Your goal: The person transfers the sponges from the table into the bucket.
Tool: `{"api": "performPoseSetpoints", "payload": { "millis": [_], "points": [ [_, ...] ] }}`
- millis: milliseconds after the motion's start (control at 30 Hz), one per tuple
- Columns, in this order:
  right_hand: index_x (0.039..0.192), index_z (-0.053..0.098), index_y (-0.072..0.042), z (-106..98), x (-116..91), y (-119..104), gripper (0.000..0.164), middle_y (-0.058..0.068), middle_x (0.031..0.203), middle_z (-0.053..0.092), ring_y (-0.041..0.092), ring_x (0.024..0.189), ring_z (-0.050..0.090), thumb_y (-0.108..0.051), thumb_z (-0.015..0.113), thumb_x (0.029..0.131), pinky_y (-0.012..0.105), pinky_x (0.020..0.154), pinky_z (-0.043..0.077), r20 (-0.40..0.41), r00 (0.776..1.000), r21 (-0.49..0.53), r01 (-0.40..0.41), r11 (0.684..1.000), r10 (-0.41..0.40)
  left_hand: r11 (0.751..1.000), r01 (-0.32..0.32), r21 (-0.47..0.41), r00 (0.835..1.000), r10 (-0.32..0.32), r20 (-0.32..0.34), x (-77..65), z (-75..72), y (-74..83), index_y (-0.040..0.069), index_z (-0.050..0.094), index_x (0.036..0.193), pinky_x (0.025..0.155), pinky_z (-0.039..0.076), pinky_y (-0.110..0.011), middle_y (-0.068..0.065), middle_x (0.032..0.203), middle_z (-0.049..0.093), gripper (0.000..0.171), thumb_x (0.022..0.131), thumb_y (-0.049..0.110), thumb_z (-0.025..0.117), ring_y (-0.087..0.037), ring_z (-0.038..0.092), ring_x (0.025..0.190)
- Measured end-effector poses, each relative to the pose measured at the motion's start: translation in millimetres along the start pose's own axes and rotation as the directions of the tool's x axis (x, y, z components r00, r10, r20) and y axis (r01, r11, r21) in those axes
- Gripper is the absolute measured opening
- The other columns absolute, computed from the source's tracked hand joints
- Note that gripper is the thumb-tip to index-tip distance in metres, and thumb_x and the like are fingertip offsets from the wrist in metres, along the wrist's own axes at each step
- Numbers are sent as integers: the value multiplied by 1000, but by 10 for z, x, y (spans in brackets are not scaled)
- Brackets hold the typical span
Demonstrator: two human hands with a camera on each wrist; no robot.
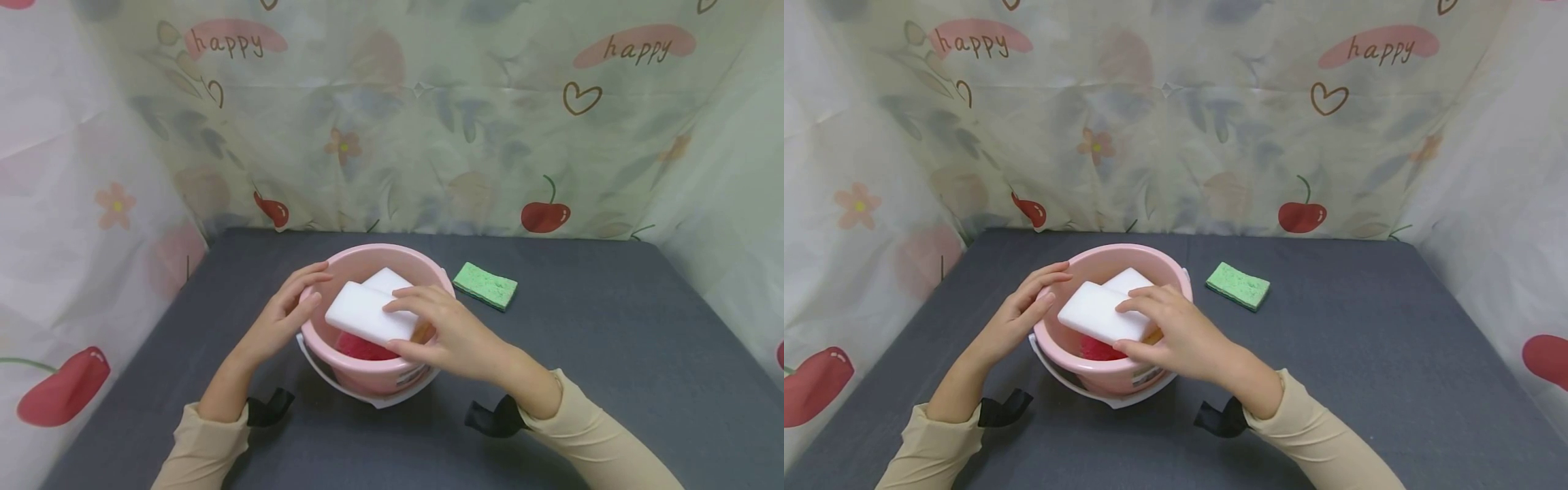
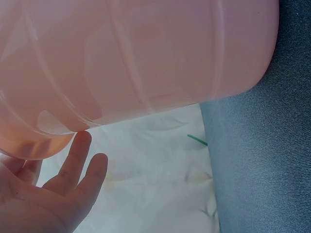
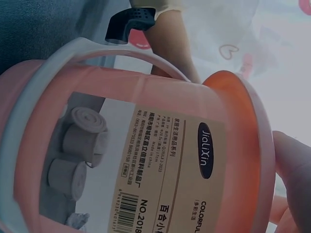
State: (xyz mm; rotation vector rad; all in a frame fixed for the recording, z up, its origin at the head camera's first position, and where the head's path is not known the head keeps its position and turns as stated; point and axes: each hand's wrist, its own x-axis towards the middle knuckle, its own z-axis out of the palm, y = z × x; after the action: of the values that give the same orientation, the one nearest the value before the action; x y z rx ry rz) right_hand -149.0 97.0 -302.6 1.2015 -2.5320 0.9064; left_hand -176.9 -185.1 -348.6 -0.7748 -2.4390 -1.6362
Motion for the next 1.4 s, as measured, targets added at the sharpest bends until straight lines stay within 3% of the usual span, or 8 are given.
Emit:
{"api": "performPoseSetpoints", "payload": {
  "millis": [300,500,700,833,967,1233,1400],
  "points": [
    [117,61,-10,-28,23,-38,43,7,126,58,23,122,48,-28,72,80,38,94,46,62,998,-18,-18,1000,19,1000,-3,-11,1000,4,4,-1,0,3,5,50,130,99,31,-9,-7,148,33,35,95,10,46,-3,30,131],
    [121,59,-12,-63,45,-60,45,8,132,55,20,120,49,-36,67,84,37,97,44,171,984,-35,-42,999,47,1000,-13,-10,1000,13,5,-1,-3,1,3,49,129,99,30,-9,-8,148,32,35,96,10,45,-3,30,132],
    [121,58,-12,-86,38,-50,42,9,133,53,13,100,57,-36,62,88,29,87,49,205,978,-1,-45,999,44,1000,-9,-15,1000,9,6,0,-1,1,3,49,130,99,30,-8,-8,149,32,35,96,10,45,-5,29,133],
    [119,59,-10,-84,24,-19,37,10,129,54,7,83,61,-29,64,88,25,76,53,168,986,69,-21,997,9,1000,-2,-14,1000,2,7,4,-3,6,2,48,130,99,31,-8,-8,149,31,35,96,11,45,-11,29,135],
    [115,60,-6,-94,11,21,33,10,123,58,7,75,64,-20,66,86,22,69,54,86,996,129,16,992,-27,1000,6,-12,1000,-6,10,7,-5,12,2,48,131,99,31,-8,-8,149,31,36,96,12,45,-15,29,135],
    [109,62,-7,-158,-20,142,27,4,111,63,6,60,51,-13,68,83,20,60,47,-81,995,85,60,995,-53,1000,-11,-20,1000,11,11,4,-2,3,2,48,130,98,31,-7,-10,149,31,35,96,9,44,-19,29,135],
    [108,64,-7,-192,-39,233,27,4,102,64,10,67,49,-10,69,82,25,67,45,-158,986,52,70,996,-61,999,-26,-26,1000,26,9,1,2,-6,1,48,130,98,31,-7,-12,149,31,35,96,8,43,-22,29,135]
  ]
}}
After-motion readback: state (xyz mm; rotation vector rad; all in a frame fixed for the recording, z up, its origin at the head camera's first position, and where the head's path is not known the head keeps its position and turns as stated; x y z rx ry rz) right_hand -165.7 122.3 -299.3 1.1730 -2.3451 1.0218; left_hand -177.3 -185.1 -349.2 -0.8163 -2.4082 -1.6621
